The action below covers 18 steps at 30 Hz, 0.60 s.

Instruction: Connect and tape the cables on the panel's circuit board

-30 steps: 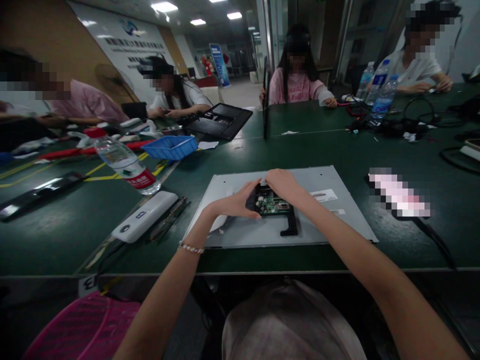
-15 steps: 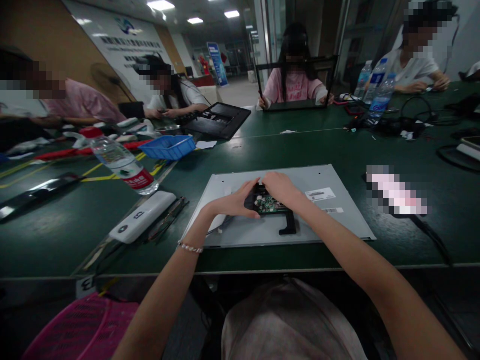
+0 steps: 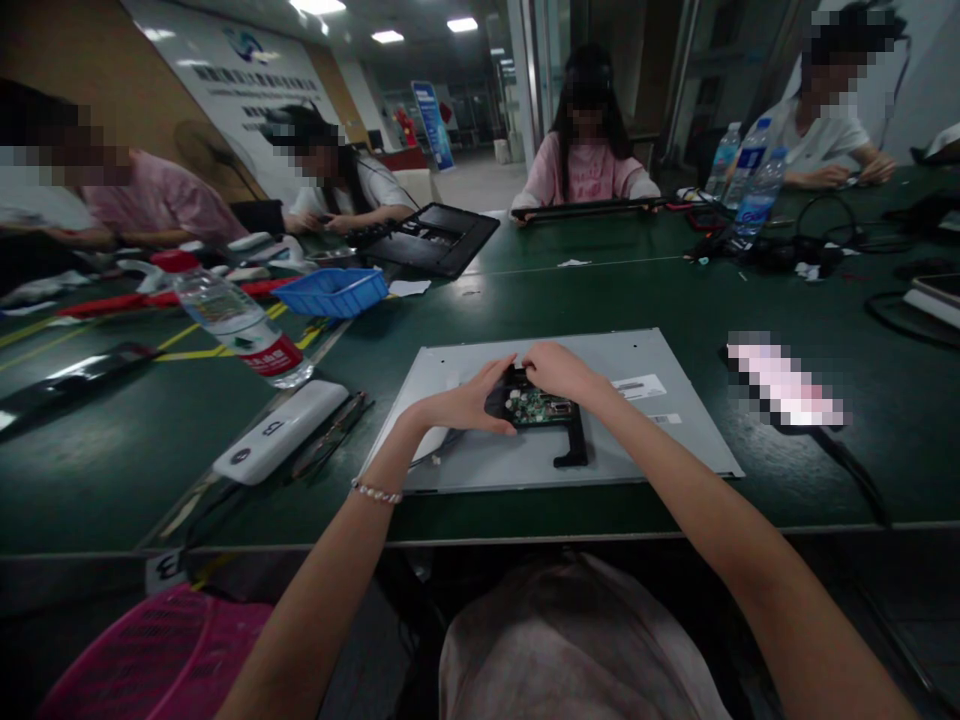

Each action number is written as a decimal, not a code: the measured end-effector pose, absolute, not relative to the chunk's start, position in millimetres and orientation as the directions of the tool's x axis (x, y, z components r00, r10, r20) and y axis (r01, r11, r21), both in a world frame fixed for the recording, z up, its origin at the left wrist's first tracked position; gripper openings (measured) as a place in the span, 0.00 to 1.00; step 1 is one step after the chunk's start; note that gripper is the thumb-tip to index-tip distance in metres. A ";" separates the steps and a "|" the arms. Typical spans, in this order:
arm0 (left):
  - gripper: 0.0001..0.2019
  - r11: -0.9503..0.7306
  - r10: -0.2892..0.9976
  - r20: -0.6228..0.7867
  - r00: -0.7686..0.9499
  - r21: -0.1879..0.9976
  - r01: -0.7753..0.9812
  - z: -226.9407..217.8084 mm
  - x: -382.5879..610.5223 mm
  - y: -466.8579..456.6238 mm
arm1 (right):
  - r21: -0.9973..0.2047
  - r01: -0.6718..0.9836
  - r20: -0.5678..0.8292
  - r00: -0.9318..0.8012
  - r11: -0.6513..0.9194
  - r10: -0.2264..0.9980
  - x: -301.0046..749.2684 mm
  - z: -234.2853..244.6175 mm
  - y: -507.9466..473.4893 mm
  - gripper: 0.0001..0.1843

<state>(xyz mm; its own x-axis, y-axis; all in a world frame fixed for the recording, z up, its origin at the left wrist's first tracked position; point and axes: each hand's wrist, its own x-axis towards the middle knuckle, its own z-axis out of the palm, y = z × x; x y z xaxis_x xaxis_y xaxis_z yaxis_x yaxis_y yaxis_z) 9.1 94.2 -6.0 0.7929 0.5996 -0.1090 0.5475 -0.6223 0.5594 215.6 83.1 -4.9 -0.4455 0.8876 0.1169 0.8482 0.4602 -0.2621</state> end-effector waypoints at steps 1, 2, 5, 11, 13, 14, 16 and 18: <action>0.62 -0.620 0.601 -0.107 0.792 0.563 0.546 -6.2 9.0 94.1 | -0.283 0.841 0.119 -0.446 0.461 0.887 216.4 -5.3 84.6 0.16; 0.62 -0.622 0.599 -0.102 0.795 0.567 0.541 -6.5 8.9 94.1 | -0.298 0.837 0.122 -0.443 0.458 0.888 216.7 -5.7 85.5 0.16; 0.61 -0.639 0.583 -0.089 0.807 0.564 0.523 -7.5 8.5 94.8 | -0.326 0.830 0.140 -0.432 0.453 0.891 216.7 -5.8 85.6 0.16; 0.62 -0.630 0.587 -0.105 0.803 0.563 0.535 -6.5 7.8 94.6 | -0.359 0.838 0.152 -0.382 0.411 0.911 232.7 11.5 79.5 0.16; 0.62 -0.628 0.582 -0.104 0.806 0.572 0.527 -5.2 7.7 93.5 | -0.360 0.858 0.121 -0.346 0.366 0.930 248.1 20.0 73.7 0.16; 0.62 -0.628 0.581 -0.101 0.808 0.575 0.524 -4.5 7.7 93.0 | -0.361 0.870 0.089 -0.328 0.337 0.941 257.6 23.3 69.8 0.16; 0.62 -0.629 0.579 -0.093 0.810 0.581 0.517 -3.4 7.6 92.3 | -0.361 0.894 0.004 -0.284 0.266 0.959 279.0 26.7 60.3 0.16; 0.62 -0.630 0.577 -0.087 0.812 0.585 0.511 -3.0 7.5 92.2 | -0.381 0.907 -0.080 -0.224 0.178 0.971 300.7 24.9 49.7 0.17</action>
